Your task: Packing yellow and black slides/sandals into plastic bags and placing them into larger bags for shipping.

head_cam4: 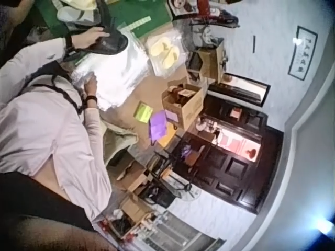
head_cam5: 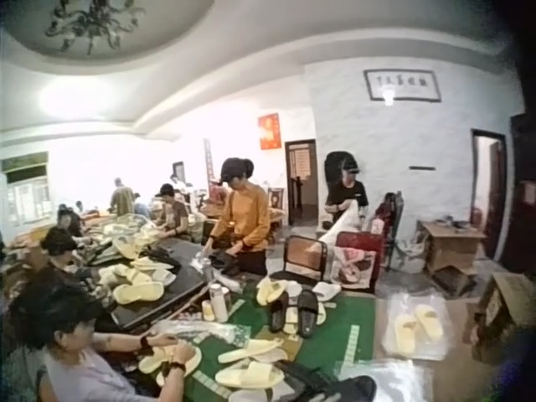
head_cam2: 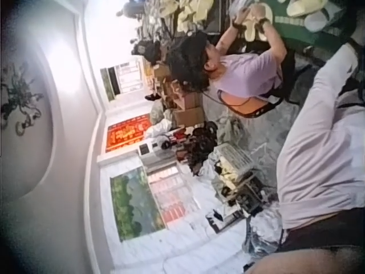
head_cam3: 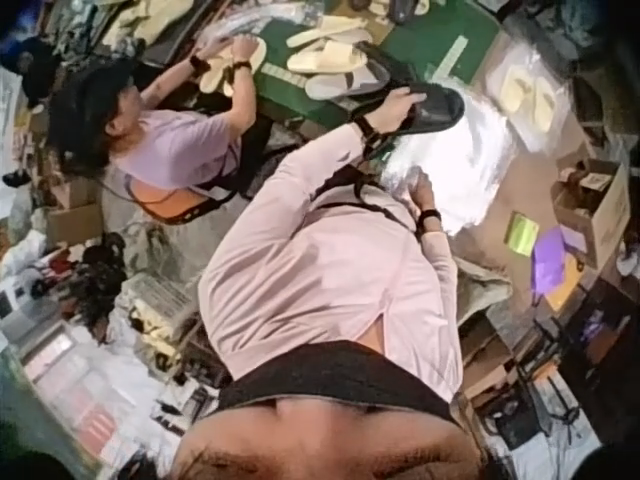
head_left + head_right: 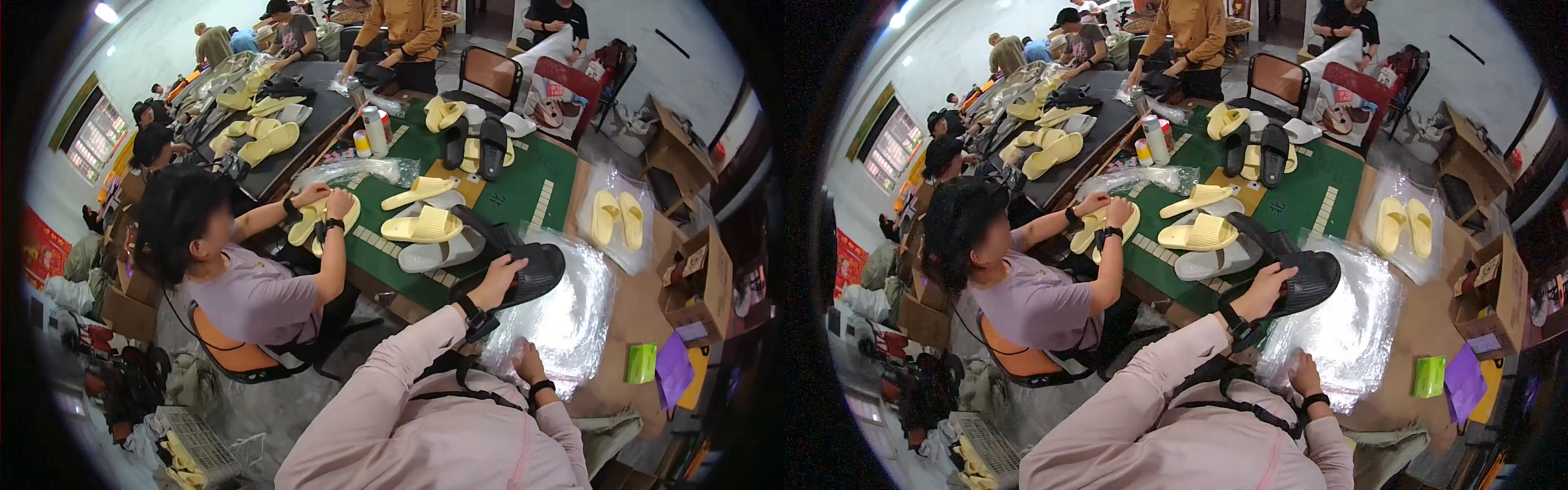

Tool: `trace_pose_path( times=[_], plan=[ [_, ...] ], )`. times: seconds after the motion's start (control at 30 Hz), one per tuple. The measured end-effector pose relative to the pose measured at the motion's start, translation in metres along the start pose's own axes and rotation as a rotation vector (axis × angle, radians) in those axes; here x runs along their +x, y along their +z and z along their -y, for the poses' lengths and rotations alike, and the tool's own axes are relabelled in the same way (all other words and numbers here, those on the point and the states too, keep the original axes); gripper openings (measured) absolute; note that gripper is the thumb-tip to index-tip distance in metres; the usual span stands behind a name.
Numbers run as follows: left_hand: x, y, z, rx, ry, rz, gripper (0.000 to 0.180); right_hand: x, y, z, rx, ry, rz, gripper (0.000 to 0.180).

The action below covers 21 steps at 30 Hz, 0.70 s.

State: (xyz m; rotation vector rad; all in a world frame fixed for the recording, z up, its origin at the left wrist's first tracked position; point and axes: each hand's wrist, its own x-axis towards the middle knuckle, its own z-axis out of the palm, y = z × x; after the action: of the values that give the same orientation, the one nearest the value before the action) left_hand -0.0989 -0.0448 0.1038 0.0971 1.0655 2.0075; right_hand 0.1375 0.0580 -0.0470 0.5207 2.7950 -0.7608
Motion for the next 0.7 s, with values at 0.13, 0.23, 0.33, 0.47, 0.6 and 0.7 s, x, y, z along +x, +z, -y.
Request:
trace_pose_path(
  times=[0.13, 0.23, 0.33, 0.47, 0.6, 0.7],
  plan=[
    [-0.031, 0.036, -0.017, -0.048, 0.117, 0.065, 0.021, 0.0, -0.006, -0.006, 0.074, -0.032, 0.018, 0.067],
    [-0.046, 0.051, -0.024, -0.007, 0.163, 0.06, 0.022, -0.002, -0.013, -0.001, 0.064, -0.005, 0.053, 0.068],
    [-0.058, 0.069, -0.022, -0.005, 0.197, 0.085, 0.022, -0.004, -0.01, -0.009, 0.054, -0.029, 0.053, 0.064],
    [-0.076, 0.084, -0.013, -0.114, 0.207, 0.173, 0.022, -0.007, -0.027, -0.001, 0.113, -0.078, 0.023, 0.049],
    [-0.084, 0.091, 0.006, -0.084, 0.168, 0.147, 0.022, -0.013, -0.046, 0.011, 0.571, 0.16, -0.065, 0.04],
    [-0.093, 0.104, 0.009, -0.132, 0.175, 0.171, 0.021, -0.019, -0.044, 0.002, 0.735, -0.082, -0.268, 0.042]
  ],
)
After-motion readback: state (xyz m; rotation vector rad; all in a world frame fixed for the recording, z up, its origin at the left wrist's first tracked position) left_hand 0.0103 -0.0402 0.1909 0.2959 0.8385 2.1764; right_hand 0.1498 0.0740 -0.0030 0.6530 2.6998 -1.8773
